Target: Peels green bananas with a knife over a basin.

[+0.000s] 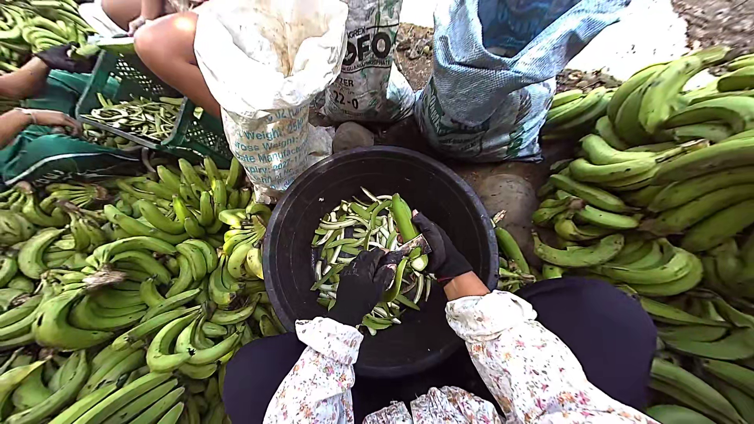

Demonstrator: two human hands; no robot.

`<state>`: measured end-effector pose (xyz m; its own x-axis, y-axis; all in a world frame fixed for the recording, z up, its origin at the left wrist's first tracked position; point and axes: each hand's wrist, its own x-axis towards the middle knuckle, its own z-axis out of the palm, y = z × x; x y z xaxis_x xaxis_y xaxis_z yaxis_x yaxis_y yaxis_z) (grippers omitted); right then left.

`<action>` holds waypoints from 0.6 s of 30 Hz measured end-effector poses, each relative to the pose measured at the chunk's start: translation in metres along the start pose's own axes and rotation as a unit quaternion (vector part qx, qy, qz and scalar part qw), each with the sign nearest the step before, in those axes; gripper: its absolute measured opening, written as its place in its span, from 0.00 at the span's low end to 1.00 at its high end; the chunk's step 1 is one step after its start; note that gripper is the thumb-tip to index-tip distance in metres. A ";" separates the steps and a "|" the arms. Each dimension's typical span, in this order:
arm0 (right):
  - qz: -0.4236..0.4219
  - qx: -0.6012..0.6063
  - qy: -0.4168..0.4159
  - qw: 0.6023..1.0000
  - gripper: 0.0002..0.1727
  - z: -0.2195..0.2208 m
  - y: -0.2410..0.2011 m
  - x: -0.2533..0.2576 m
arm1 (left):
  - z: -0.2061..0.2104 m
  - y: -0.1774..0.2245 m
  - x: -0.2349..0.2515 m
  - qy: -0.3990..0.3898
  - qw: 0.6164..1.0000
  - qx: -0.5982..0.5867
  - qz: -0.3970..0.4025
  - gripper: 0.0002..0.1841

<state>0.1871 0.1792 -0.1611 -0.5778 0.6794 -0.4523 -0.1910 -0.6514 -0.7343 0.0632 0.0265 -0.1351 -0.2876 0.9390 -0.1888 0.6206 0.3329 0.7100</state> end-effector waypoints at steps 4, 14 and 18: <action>0.034 0.044 -0.049 0.997 0.26 0.013 0.021 -0.021 | 0.004 -0.012 0.011 0.138 0.986 0.093 -0.022 0.27; -0.094 -0.132 0.031 0.986 0.22 -0.001 0.028 -0.006 | -0.003 -0.004 -0.006 0.044 0.997 -0.038 -0.054 0.27; -0.148 -0.164 0.099 0.970 0.25 -0.002 0.005 0.013 | 0.009 0.005 -0.014 0.042 0.996 -0.077 -0.029 0.27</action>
<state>0.1805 0.1853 -0.1714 -0.3661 0.8933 -0.2609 -0.0447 -0.2969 -0.9539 0.0770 0.0163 -0.1354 -0.3835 0.9057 -0.1807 0.4830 0.3635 0.7966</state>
